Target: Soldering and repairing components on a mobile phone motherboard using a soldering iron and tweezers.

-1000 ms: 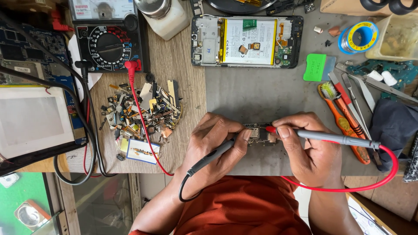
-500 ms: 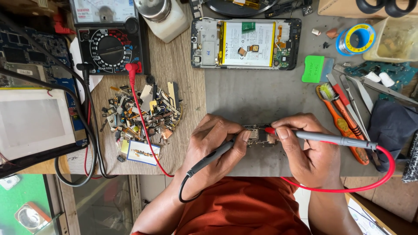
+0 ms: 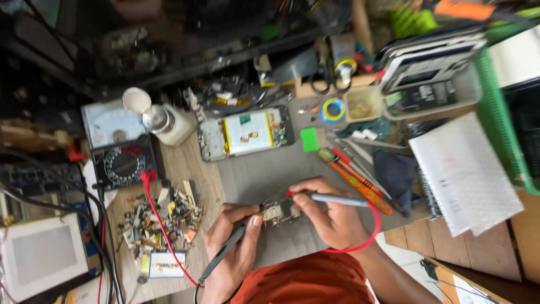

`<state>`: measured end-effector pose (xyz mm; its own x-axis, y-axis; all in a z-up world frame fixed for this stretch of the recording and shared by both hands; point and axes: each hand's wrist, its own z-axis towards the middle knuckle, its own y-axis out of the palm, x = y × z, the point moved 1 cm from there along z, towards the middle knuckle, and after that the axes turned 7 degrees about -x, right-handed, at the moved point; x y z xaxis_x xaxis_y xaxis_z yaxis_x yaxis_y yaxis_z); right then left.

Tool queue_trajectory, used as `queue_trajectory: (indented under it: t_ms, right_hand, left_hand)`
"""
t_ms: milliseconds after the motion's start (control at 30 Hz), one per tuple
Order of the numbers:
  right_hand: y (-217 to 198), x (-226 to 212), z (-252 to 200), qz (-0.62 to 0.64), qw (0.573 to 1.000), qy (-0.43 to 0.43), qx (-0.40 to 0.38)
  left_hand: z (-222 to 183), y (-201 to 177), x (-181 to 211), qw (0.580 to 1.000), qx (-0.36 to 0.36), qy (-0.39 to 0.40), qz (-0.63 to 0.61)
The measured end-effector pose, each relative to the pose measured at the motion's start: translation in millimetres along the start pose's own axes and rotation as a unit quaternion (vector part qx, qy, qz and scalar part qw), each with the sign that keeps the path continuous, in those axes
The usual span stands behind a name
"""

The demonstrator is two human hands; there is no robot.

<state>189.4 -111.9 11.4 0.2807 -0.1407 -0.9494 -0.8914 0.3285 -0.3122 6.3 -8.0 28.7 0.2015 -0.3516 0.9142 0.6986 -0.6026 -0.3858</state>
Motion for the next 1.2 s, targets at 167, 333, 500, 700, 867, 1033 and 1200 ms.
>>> queue_trajectory:
  t_ms: [167,333,500,700,867,1033,1200]
  right_hand:
    - [0,-2,-2,0.018,0.999,-0.035,-0.001]
    - [7,-24,-2,-0.042,0.996,-0.076,0.028]
    - [33,-48,6,-0.166,0.962,-0.218,-0.002]
    - [53,-79,26,-0.198,0.952,-0.230,-0.028]
    - [64,-84,36,-0.219,0.945,-0.189,-0.153]
    - [72,-107,36,-0.180,0.952,-0.125,-0.213]
    - [80,-111,36,0.068,0.986,0.056,-0.142]
  left_hand:
    - [-8,3,-9,0.998,-0.004,-0.050,-0.025]
    - [-16,7,-15,0.997,0.055,-0.044,-0.005]
    - [-13,-13,11,0.999,-0.015,0.035,0.000]
    - [-12,-42,10,0.937,-0.043,-0.128,-0.322]
    - [-16,-77,26,0.974,-0.054,-0.027,-0.220]
    - [-17,-82,14,0.986,-0.007,-0.076,-0.148]
    - [-11,-86,31,0.987,-0.036,-0.020,-0.156]
